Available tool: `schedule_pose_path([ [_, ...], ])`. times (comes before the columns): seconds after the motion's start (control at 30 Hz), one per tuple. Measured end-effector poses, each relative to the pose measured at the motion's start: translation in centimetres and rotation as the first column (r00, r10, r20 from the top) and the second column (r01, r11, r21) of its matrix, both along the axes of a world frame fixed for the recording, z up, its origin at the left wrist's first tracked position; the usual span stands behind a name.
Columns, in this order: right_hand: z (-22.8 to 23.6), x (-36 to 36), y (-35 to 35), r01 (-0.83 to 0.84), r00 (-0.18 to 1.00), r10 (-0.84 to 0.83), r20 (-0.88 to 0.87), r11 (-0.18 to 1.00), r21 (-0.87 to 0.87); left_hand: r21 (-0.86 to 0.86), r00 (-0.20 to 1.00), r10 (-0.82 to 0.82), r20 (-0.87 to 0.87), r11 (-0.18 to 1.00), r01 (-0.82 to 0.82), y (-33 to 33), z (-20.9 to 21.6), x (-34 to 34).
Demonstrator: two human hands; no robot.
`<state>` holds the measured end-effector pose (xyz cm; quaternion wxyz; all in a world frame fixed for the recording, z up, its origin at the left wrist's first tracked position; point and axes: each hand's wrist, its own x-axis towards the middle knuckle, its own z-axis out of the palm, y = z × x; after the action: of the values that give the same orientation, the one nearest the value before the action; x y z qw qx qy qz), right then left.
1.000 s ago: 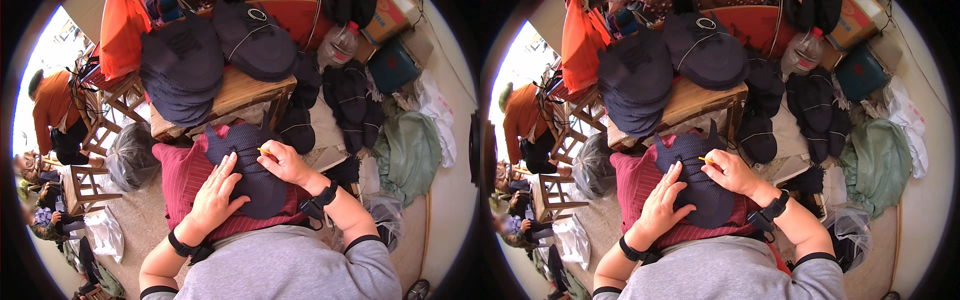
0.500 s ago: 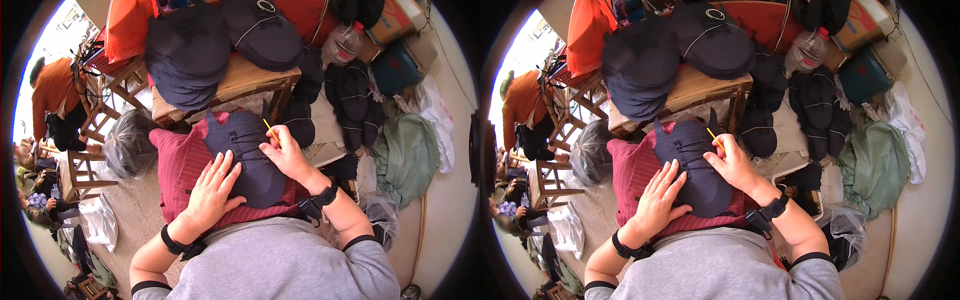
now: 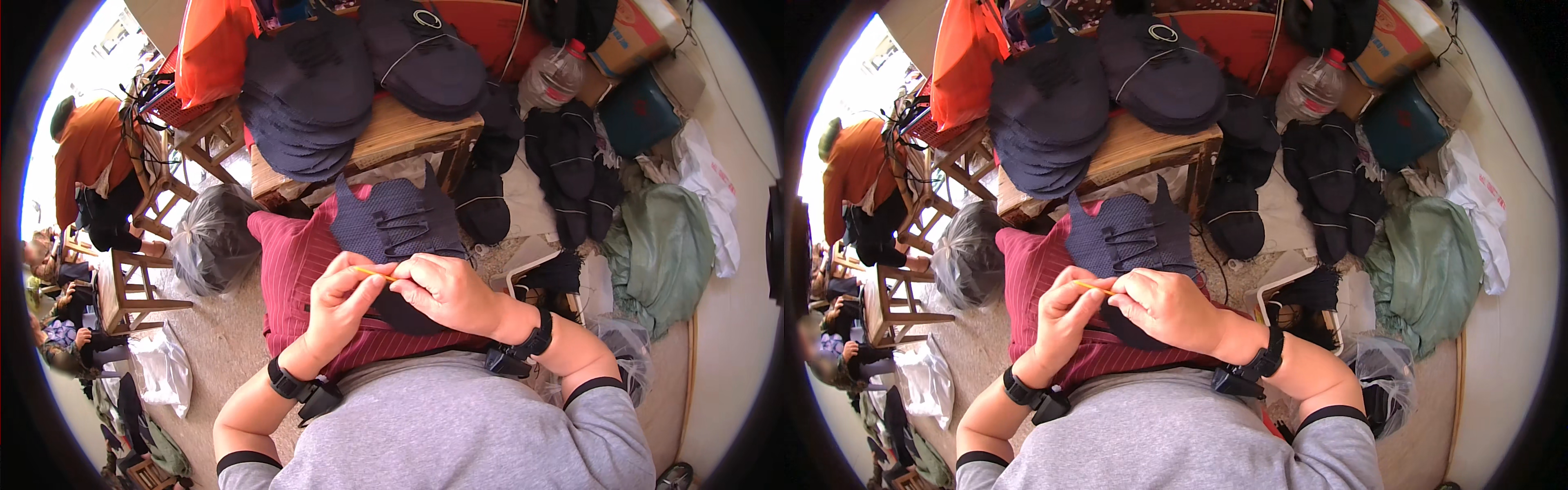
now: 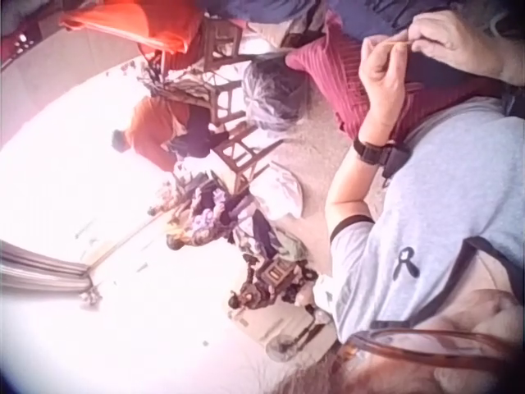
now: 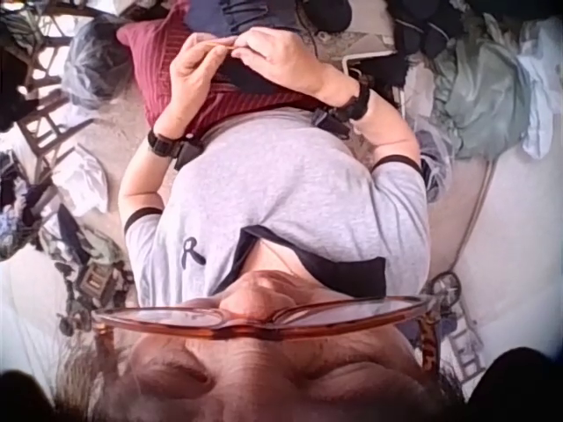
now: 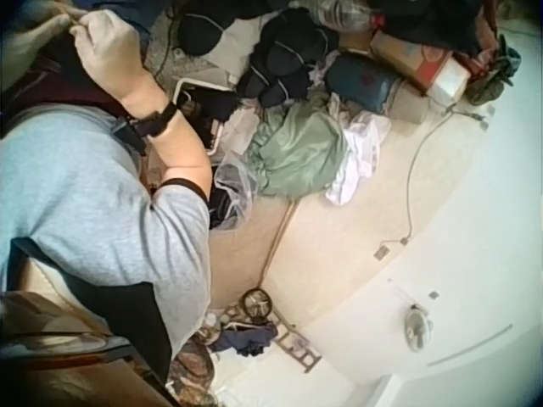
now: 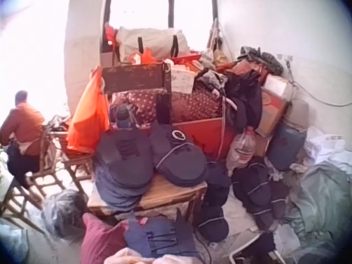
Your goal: The recorder is assembling shoe uppers, specifically threading or marking components and bundling them together.
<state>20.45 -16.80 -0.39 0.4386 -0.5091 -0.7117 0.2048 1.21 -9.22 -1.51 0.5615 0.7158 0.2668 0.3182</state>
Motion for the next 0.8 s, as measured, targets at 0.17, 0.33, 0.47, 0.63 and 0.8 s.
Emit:
schedule_pose_path([
  [0.17, -0.9, 2.1, -0.2, -0.083, 0.995, 0.082, 0.054, 0.996, 0.023, -0.421, 0.963, 0.102, 0.252, 0.907, 0.014, 0.3, 0.8, -0.5],
  [0.33, -1.1, 3.7, 0.4, -0.048, 0.993, 0.049, 0.110, 0.999, -0.013, -0.576, 0.966, 0.147, 0.214, 0.817, 0.003, 0.0, -0.6, -1.8],
  [0.47, -1.6, 4.6, 1.0, -0.041, 0.978, 0.049, 0.201, 0.998, -0.045, -0.075, 0.949, 0.176, -0.263, 0.976, -0.202, -0.8, 0.7, -1.0],
  [0.63, -2.1, 4.8, 1.2, -0.035, 0.980, 0.059, 0.192, 0.991, -0.128, 0.520, 0.862, 0.262, -0.435, 0.854, 0.003, -0.6, 1.3, -1.3],
  [0.8, -2.9, 4.3, 0.8, 0.018, 0.993, -0.005, 0.116, 0.994, -0.105, 0.500, 0.875, 0.216, -0.433, 0.865, 0.034, -0.6, 1.1, -1.3],
])
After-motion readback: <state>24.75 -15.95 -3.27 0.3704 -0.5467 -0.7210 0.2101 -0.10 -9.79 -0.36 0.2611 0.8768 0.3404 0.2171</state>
